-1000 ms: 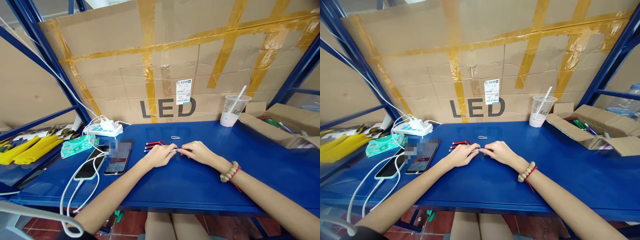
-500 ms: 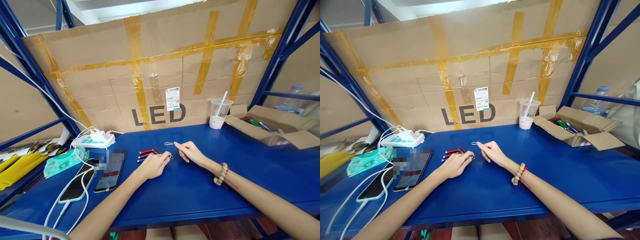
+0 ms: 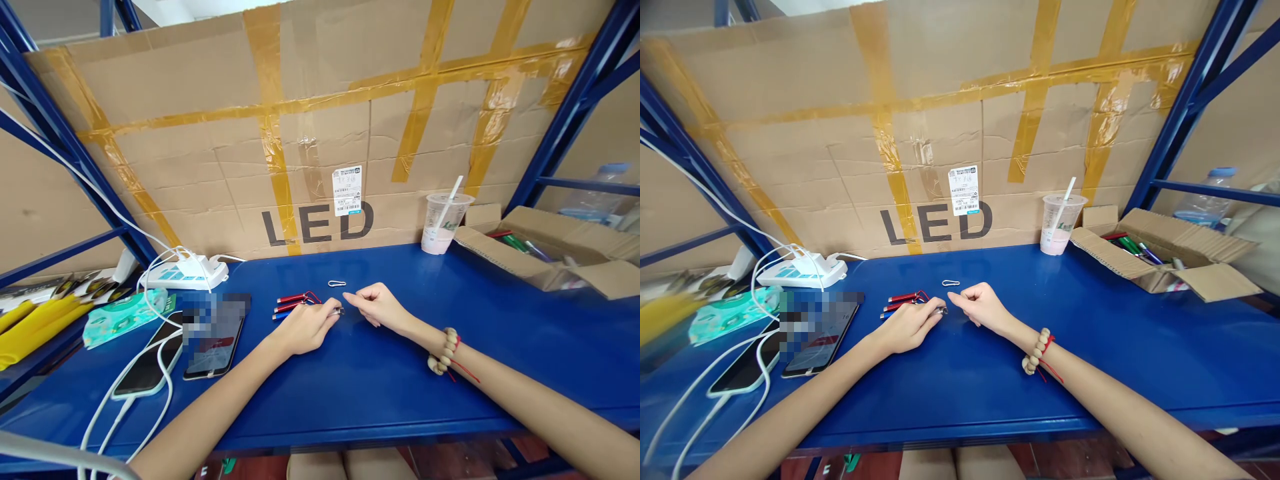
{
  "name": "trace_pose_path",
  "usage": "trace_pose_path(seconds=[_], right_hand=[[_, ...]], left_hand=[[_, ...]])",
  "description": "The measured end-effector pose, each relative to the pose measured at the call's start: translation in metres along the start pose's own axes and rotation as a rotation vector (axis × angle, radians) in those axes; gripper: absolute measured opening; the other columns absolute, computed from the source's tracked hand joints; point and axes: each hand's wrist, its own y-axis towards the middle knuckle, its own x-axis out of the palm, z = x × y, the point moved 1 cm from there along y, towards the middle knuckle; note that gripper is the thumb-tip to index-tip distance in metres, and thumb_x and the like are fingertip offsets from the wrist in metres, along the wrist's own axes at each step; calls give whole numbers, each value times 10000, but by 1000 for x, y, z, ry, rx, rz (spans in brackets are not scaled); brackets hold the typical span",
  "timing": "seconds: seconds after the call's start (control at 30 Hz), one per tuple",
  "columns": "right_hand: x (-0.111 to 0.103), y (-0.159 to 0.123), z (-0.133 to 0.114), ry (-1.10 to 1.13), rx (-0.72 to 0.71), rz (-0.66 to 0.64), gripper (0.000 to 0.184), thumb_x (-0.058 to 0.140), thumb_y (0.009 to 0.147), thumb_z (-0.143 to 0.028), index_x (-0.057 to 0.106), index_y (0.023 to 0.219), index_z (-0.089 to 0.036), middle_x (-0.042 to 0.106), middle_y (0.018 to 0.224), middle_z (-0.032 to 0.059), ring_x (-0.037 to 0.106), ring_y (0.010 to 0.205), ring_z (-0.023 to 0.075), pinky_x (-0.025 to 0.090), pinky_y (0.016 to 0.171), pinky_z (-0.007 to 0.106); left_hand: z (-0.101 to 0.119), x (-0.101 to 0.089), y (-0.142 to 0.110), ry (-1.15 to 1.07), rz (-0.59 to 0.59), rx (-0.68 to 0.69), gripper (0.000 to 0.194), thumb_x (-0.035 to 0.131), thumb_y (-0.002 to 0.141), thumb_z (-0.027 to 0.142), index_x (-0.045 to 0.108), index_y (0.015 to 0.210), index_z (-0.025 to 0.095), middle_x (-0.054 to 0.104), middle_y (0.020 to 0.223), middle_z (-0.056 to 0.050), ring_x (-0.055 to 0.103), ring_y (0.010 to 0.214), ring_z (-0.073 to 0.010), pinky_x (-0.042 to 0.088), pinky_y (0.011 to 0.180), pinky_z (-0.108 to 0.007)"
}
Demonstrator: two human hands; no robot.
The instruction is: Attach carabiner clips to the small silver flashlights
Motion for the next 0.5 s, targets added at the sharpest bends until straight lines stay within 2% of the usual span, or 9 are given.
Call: trace_pose_path(seconds=[0.17,0.37,0.5], right_hand=[[2,1,1,243,134,-76,586,506,730,-606,242,409,-193,226,333,-77,255,247,34,198,296,198],[1,2,-3,414,250,-56,546,553,749,-515,242,441,-187,220,353,-84,214,278,23,199,299,181],[-1,2,-6,546,322,-86,522,543,769,-474,249,454,-180,223,361,-85,192,291,22,180,300,171]], left_hand=[[-1,0,0,-11,-2,-12,180,246,949,249,377,1051,177,640,848,-23,624,715,-163,410,584,-230],[-1,0,1,-6,-12,-20,196,239,950,257,384,1053,175,643,847,-27,626,730,-162,412,592,-226],[1,0,1,1,-17,-10,203,227,951,252,384,1051,169,640,835,-34,622,719,-167,416,594,-233]])
